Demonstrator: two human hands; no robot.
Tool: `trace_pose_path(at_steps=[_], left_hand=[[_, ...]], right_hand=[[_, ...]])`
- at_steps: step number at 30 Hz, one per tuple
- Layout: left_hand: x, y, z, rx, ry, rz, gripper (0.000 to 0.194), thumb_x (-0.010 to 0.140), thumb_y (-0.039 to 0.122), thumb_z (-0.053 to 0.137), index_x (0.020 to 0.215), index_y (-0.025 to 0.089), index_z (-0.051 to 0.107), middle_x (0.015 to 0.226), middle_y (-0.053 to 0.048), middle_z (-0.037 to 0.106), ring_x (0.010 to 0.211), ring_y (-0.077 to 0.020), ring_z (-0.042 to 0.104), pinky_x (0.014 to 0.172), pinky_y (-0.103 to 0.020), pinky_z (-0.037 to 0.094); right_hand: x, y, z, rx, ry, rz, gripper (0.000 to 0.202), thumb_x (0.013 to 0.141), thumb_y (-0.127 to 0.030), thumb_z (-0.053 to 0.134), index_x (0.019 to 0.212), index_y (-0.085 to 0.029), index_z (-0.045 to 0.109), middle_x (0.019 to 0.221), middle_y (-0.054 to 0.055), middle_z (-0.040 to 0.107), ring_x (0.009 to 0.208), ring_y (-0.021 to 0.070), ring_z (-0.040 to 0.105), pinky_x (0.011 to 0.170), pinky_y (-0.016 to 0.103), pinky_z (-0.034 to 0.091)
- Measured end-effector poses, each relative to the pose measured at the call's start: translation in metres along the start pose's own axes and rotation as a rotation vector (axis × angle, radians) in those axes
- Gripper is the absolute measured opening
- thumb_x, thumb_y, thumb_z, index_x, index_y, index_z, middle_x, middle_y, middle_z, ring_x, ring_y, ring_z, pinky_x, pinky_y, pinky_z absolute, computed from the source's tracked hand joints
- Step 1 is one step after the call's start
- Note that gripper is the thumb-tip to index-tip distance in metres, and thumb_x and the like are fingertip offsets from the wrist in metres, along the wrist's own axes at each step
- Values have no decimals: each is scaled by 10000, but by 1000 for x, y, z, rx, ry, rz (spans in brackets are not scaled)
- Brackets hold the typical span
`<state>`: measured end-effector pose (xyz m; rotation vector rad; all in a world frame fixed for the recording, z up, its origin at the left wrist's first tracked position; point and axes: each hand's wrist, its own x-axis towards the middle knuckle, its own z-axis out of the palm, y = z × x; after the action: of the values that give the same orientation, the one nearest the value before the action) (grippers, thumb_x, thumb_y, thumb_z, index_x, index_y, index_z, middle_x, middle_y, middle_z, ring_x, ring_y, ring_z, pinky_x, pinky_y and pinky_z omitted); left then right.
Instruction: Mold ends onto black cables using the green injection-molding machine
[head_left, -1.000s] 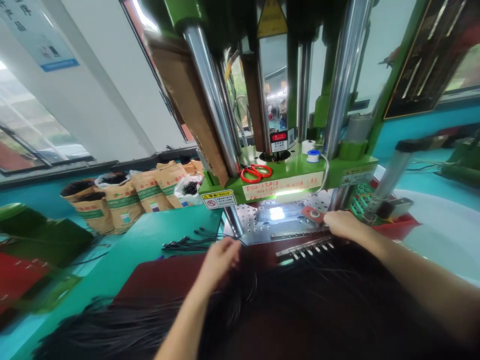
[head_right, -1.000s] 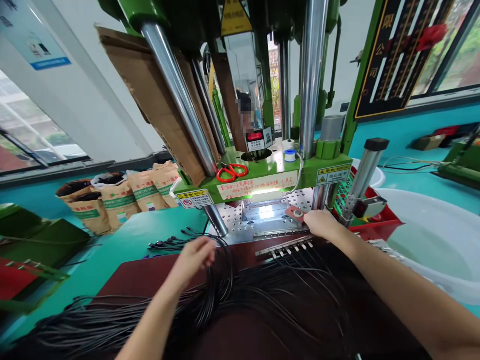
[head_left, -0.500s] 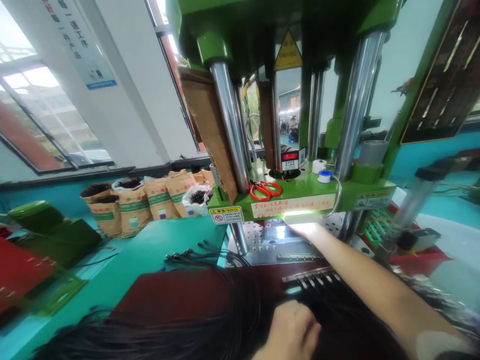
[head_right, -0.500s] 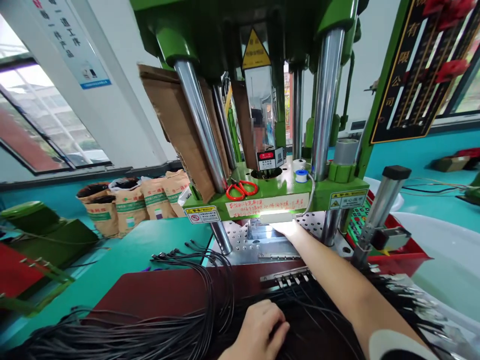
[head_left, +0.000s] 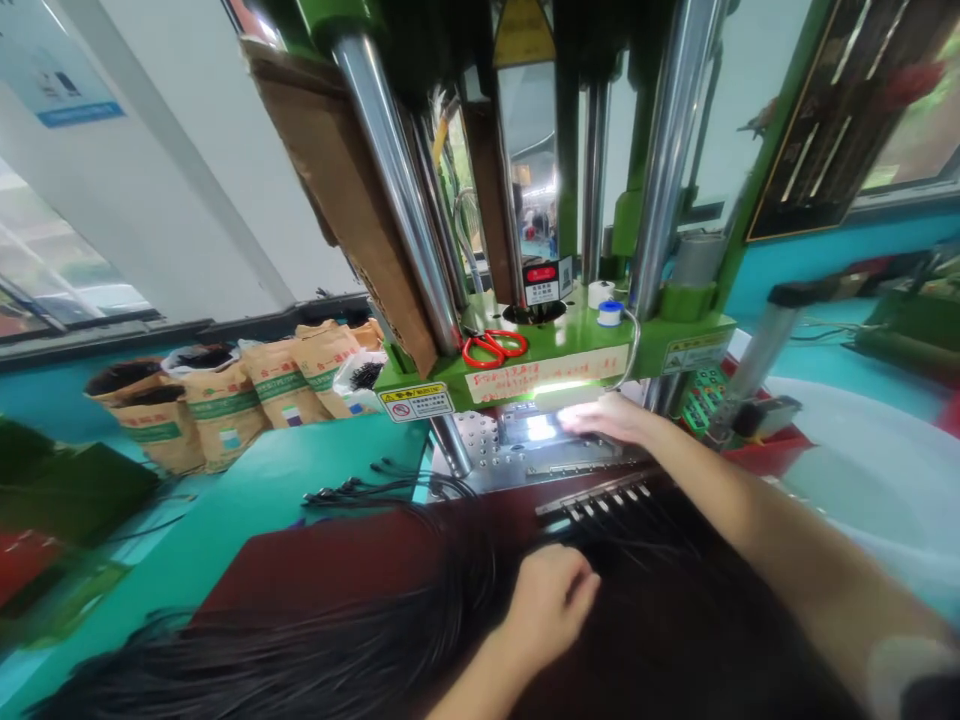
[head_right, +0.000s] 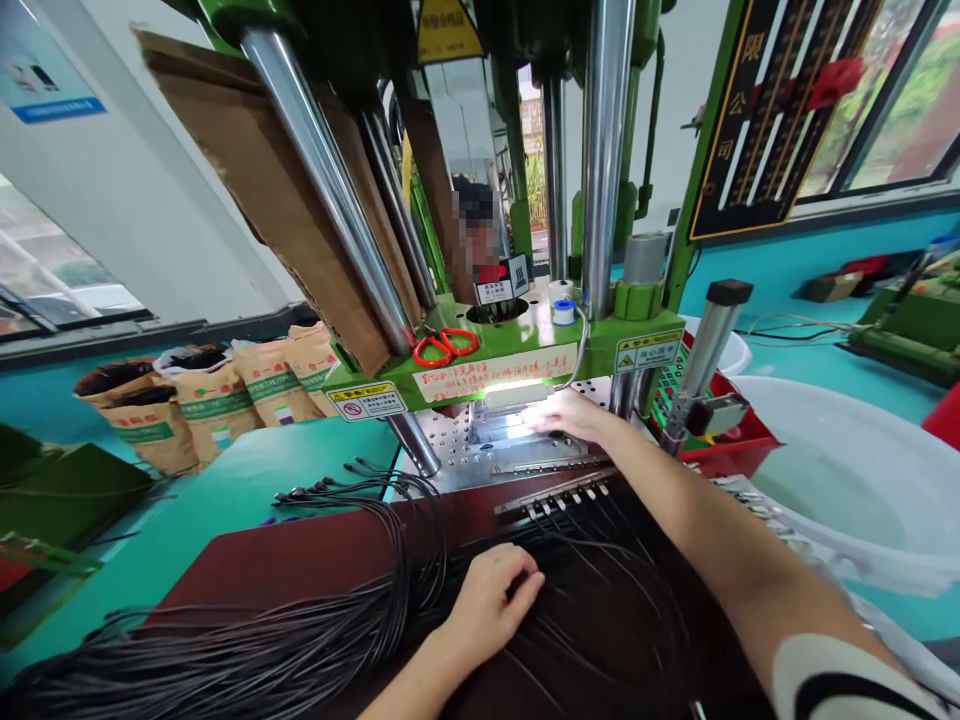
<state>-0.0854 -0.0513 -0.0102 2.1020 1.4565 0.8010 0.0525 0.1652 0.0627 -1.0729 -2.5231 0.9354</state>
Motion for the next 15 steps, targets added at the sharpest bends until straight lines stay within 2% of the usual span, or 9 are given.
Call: trace_pose_path(at_steps=[4, 7, 11, 15], left_hand=[[1, 7, 1, -69, 45, -80, 233, 832, 323, 421, 702, 186, 557, 683, -38, 589, 653, -148, 508, 610, -262, 344], [3, 20, 2, -151, 36, -152, 230, 818, 344, 438, 696, 191, 559, 626, -2, 574, 580, -125, 480, 562, -246, 326], [6, 37, 5, -198, -43, -268, 307, 821, 435, 401, 736, 199, 577, 660, -10, 613, 605, -149, 518, 568, -258, 339], [9, 46, 11, -2, -85, -222, 446, 789, 559, 379, 697, 193, 617, 736, -81, 637, 767, -237, 542, 688, -328, 360]], right_hand=[[-58, 8, 1, -209, -185, -47, 332, 722, 0, 448, 914, -159, 667, 818, 27, 673, 745, 166, 608, 668, 221, 441], [-89, 12, 7, -434, -179, -63, 349, 681, 30, 465, 891, -159, 670, 911, 77, 642, 861, 224, 570, 722, 274, 409], [-103, 16, 15, -661, -140, -36, 319, 718, 34, 452, 943, -96, 636, 1006, 175, 576, 985, 297, 493, 782, 358, 372], [-97, 16, 11, -765, -196, -20, 281, 692, 12, 510, 902, -123, 638, 942, 135, 603, 940, 274, 522, 758, 342, 384]])
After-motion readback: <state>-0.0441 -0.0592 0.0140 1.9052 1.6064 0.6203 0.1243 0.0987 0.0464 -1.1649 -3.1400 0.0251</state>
